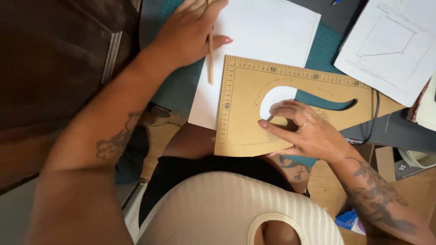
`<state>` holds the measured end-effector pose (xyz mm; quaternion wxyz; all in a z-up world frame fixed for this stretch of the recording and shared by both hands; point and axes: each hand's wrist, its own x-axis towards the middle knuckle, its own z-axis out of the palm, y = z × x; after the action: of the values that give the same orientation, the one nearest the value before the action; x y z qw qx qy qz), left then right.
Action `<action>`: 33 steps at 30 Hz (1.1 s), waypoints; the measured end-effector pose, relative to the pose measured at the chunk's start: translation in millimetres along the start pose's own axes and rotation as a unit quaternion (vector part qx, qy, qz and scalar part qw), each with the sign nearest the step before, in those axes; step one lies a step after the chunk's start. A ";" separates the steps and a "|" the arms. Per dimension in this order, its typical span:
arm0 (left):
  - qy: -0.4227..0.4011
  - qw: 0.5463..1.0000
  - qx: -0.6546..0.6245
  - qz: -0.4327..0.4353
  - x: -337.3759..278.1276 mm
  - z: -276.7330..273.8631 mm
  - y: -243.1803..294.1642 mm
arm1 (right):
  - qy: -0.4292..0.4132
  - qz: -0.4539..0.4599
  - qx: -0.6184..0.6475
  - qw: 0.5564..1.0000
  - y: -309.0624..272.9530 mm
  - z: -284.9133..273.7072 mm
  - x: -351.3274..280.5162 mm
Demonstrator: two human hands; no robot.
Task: Drafting a sewing pattern on paper using a French curve ruler and a pencil
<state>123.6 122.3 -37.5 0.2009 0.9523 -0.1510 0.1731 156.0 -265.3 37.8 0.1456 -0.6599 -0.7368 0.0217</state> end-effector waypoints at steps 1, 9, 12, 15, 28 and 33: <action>0.019 0.999 0.025 -0.014 2.1 1.7 2.1 | 0.003 0.004 -0.009 1.000 1.1 1.5 2.1; 0.042 0.999 0.023 0.015 2.6 2.9 18.0 | -0.020 0.042 -0.013 0.999 6.7 4.2 4.6; -0.024 0.996 -0.062 0.054 5.2 -2.5 19.9 | -0.037 0.048 -0.004 0.998 5.2 1.6 -3.9; -0.026 0.997 -0.039 0.065 3.9 7.6 25.6 | -0.058 0.058 -0.007 0.997 -4.1 0.0 -11.7; 0.038 0.992 0.044 -0.109 36.5 35.7 57.8 | -0.022 0.078 -0.042 0.996 2.9 -1.4 -20.4; 0.027 0.995 0.052 -0.079 45.0 31.4 44.5 | 0.005 0.064 -0.028 0.998 13.5 -0.2 -17.7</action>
<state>156.4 60.0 -32.2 0.1684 0.9654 -0.0603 0.1900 170.6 -280.9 31.7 0.1289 -0.7097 -0.6925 0.0069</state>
